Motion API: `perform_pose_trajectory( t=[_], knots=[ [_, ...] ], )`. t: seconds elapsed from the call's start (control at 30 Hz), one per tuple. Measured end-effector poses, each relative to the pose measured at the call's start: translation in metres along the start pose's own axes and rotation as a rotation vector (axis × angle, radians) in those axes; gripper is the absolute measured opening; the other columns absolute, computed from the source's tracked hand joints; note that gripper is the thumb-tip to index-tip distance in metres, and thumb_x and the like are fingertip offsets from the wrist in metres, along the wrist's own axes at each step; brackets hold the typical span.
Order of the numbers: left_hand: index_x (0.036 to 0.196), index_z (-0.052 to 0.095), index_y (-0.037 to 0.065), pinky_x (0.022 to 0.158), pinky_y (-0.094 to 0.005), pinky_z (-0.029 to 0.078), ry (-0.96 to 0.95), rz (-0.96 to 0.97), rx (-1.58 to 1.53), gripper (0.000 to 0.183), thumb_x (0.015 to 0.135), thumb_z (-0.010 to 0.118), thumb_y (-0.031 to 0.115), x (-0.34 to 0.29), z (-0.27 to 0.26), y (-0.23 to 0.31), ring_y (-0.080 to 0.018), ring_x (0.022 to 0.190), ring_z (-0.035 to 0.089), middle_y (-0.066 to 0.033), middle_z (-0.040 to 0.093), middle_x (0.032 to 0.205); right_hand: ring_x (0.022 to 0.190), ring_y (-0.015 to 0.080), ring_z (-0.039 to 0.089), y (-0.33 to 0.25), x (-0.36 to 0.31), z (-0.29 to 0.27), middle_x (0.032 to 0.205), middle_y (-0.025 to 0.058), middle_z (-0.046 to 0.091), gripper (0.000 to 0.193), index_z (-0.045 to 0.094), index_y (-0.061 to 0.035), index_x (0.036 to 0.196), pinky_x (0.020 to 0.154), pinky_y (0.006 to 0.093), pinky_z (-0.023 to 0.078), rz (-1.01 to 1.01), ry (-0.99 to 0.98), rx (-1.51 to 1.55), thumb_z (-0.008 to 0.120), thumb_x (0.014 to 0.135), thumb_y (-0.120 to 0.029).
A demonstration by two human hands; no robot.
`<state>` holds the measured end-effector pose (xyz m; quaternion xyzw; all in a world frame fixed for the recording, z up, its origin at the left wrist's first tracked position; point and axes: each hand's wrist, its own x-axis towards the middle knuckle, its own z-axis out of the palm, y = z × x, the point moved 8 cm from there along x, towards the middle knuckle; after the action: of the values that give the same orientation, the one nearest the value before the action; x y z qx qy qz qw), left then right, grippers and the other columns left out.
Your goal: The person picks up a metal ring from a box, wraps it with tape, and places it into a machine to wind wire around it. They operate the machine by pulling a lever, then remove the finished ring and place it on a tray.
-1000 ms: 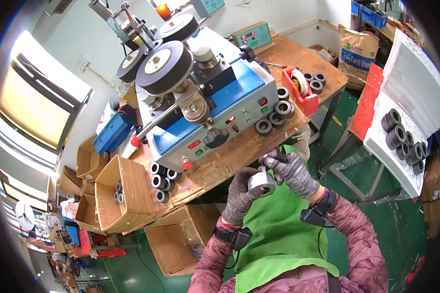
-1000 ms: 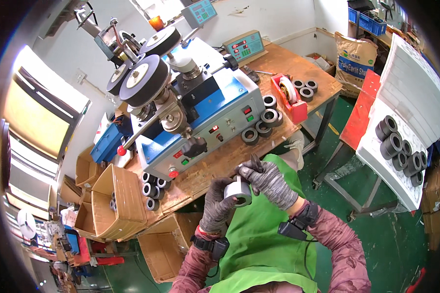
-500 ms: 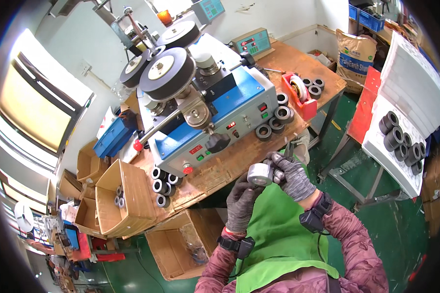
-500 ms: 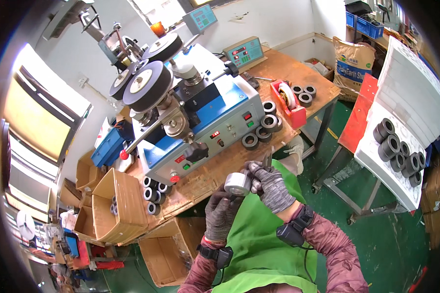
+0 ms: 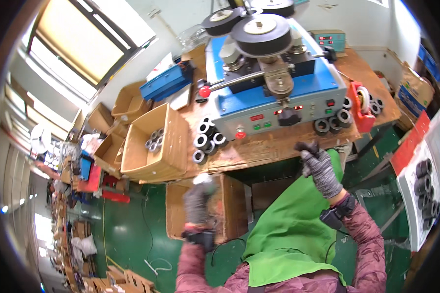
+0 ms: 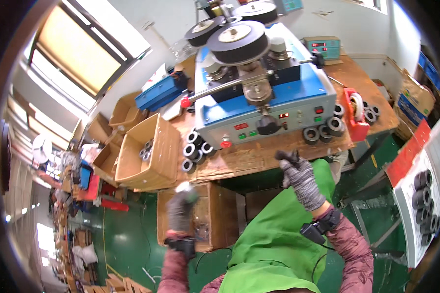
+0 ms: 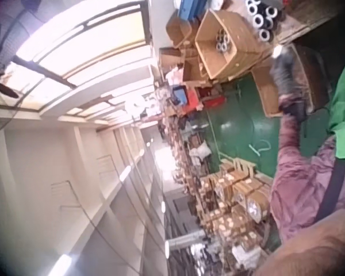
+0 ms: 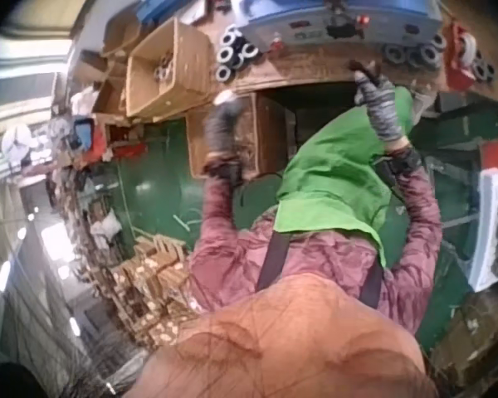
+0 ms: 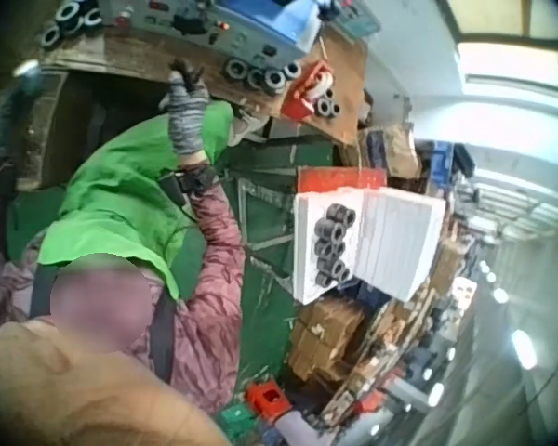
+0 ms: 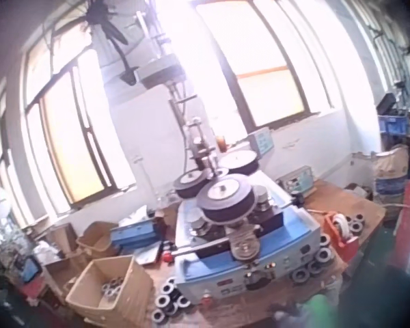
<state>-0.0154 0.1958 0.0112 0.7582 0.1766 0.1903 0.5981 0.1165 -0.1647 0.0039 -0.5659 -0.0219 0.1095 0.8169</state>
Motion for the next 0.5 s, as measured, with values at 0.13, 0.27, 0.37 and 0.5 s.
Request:
perform_pose_trajectory(
  t=[0.13, 0.27, 0.37, 0.5],
  knots=[
    [0.078, 0.06, 0.003, 0.071, -0.0293, 0.051, 0.516, 0.17, 0.899, 0.011, 0.074, 0.07, 0.007, -0.055, -0.254, 0.034, -0.0152, 0.081, 0.058, -0.005, 0.059, 0.093, 0.045, 0.0047, 0.047, 0.005, 0.023, 0.011, 0.091, 0.0073, 0.068, 0.032, 0.058, -0.0028, 0.117, 0.044, 0.0184, 0.042, 0.057, -0.091, -0.107, 0.052, 0.095, -0.025],
    [0.074, 0.059, 0.002, 0.069, -0.0283, 0.05, 0.645, 0.229, 1.201, 0.013, 0.073, 0.071, 0.009, -0.114, -0.318, 0.071, -0.0169, 0.08, 0.057, -0.0075, 0.057, 0.103, 0.049, 0.0089, 0.052, 0.017, 0.035, 0.065, 0.078, 0.0065, 0.067, 0.036, 0.056, -0.0029, 0.116, 0.05, 0.0256, 0.045, 0.0, -0.374, -0.523, 0.039, 0.099, -0.03],
    [0.08, 0.063, 0.002, 0.071, -0.0289, 0.05, 0.433, 0.001, 0.999, 0.016, 0.071, 0.07, 0.013, -0.111, -0.308, 0.023, -0.0173, 0.083, 0.059, -0.0079, 0.061, 0.093, 0.067, 0.0213, 0.06, 0.048, 0.03, 0.116, 0.077, 0.0108, 0.064, 0.034, 0.052, -0.0017, 0.119, 0.07, 0.0353, 0.048, -0.069, -0.555, -0.674, 0.036, 0.1, -0.025],
    [0.097, 0.066, -0.001, 0.075, -0.0301, 0.053, 0.202, -0.184, 0.388, 0.021, 0.079, 0.067, 0.01, -0.083, -0.193, -0.061, -0.0159, 0.085, 0.061, -0.0076, 0.062, 0.098, 0.092, 0.0357, 0.056, 0.108, -0.009, 0.168, 0.102, 0.0199, 0.055, 0.03, 0.051, 0.0004, 0.116, 0.081, 0.0413, 0.048, -1.013, -0.731, -1.105, 0.043, 0.088, -0.005]
  ],
)
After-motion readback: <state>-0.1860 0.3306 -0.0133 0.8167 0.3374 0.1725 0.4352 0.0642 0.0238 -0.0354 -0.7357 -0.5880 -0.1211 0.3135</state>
